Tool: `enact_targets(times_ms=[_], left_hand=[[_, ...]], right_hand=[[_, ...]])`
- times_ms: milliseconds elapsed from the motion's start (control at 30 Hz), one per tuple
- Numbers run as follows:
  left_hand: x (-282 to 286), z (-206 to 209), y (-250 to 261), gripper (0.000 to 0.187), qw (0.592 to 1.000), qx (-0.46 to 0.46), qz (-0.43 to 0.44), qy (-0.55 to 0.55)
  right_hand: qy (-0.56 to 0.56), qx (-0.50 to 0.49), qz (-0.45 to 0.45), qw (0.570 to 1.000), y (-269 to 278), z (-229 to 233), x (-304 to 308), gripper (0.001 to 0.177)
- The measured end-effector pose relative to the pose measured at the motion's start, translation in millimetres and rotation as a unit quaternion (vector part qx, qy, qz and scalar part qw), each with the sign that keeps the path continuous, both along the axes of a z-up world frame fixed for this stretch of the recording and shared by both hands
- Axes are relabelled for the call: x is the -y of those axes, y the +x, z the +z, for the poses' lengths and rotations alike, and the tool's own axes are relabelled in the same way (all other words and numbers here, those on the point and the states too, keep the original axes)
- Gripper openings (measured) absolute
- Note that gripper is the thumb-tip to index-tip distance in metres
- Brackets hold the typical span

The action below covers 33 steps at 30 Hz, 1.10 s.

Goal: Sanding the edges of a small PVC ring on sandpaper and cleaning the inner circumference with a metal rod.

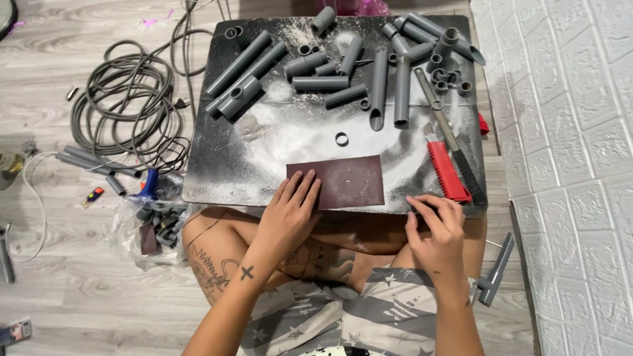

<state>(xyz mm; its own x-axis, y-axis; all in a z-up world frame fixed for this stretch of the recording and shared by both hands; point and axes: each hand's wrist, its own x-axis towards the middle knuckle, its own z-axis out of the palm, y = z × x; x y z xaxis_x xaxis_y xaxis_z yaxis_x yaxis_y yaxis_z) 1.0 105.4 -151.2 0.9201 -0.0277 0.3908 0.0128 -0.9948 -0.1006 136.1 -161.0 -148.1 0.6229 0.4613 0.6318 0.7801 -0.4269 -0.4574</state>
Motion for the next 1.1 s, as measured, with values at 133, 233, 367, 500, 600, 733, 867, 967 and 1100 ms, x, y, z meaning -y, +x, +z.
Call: enact_targets(times_ms=[133,233,367,500,600,733,867,967,1100], left_hand=[[-9.4,7.8,-26.7,0.058,0.999,0.017,0.022,0.017],[-25.0,3.4,-40.0,0.055,0.999,-0.002,0.043,0.022],[-41.6,26.4,-43.7,0.052,0.997,-0.005,0.074,0.032],[-52.7,66.3,-38.7,0.038,0.992,-0.004,0.108,0.059],[-91.6,44.1,-29.4,0.028,0.990,-0.007,0.125,0.071],[-104.9,62.8,-22.8,0.022,0.981,0.017,0.145,0.124],[-109.4,71.2,-19.0,0.015,0.976,0.068,0.161,0.132],[-116.4,53.5,-18.4,0.014,0.975,0.065,0.172,0.127],[-118.1,49.2,-21.8,0.016,0.976,0.051,0.184,0.106]], right_hand=[[-0.004,0.005,0.016,1.000,1.3,-0.7,0.3,0.030],[0.000,0.001,0.016,1.000,-0.8,-0.3,0.7,0.028],[-0.007,0.003,-0.001,1.000,-1.7,-5.2,-0.3,0.026],[-0.012,-0.007,-0.008,1.000,-1.3,-6.5,-0.6,0.024],[-0.018,-0.009,-0.011,1.000,0.4,-9.8,0.8,0.024],[-0.018,-0.007,-0.009,1.000,2.5,-13.5,2.7,0.025],[-0.014,-0.010,-0.004,1.000,1.6,-12.8,2.7,0.026],[-0.017,-0.006,-0.007,1.000,4.0,-15.7,2.2,0.027],[-0.019,-0.004,-0.007,1.000,4.3,-14.0,1.8,0.027]])
